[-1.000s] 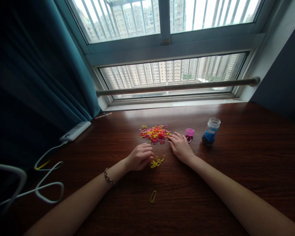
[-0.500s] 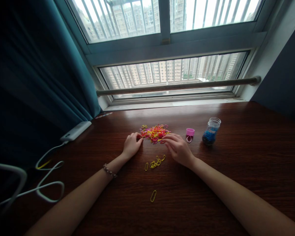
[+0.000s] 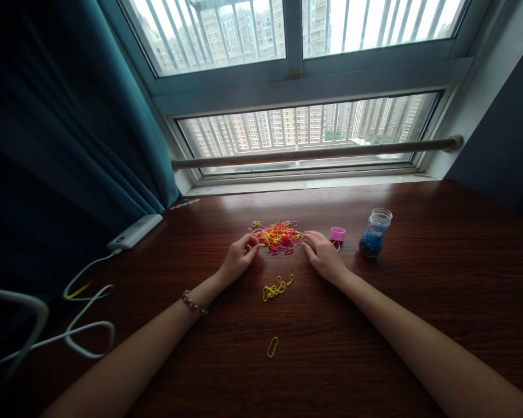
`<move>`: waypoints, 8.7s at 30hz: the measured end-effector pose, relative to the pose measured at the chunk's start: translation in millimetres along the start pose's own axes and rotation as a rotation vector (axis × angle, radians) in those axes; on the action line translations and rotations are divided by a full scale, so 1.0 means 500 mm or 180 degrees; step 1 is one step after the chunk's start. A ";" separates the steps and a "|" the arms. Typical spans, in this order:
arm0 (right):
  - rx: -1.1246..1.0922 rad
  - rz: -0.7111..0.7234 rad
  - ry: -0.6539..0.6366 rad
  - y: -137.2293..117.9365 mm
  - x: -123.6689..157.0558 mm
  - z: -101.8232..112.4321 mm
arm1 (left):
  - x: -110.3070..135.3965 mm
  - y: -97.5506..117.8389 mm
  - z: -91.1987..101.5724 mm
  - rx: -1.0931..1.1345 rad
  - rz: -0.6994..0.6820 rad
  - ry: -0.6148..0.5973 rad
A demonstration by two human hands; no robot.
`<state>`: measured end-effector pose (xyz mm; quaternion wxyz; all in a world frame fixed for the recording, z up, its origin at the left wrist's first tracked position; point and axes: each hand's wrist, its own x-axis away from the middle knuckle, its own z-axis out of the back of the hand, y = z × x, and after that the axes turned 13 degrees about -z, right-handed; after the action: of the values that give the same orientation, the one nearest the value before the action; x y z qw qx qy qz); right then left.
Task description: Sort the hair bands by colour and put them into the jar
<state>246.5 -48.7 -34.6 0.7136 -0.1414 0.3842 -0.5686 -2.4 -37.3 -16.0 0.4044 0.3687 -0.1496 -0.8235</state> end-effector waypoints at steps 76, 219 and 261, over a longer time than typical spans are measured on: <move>-0.1211 0.0257 -0.0988 -0.099 0.050 0.006 | 0.010 -0.012 -0.029 -0.1000 -0.0099 0.0099; -0.2864 -0.1333 -0.0349 -0.119 -0.059 -0.054 | -0.011 -0.028 0.020 -0.0666 -0.0504 0.0794; 0.0034 0.0609 -0.0639 -0.077 -0.059 -0.064 | -0.011 -0.060 0.015 -0.0570 -0.0120 0.0911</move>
<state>195.2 -26.2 -19.9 0.8001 -0.1565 0.3196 -0.4829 -22.4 -14.7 -24.6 0.4373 0.4475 -0.0096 -0.7800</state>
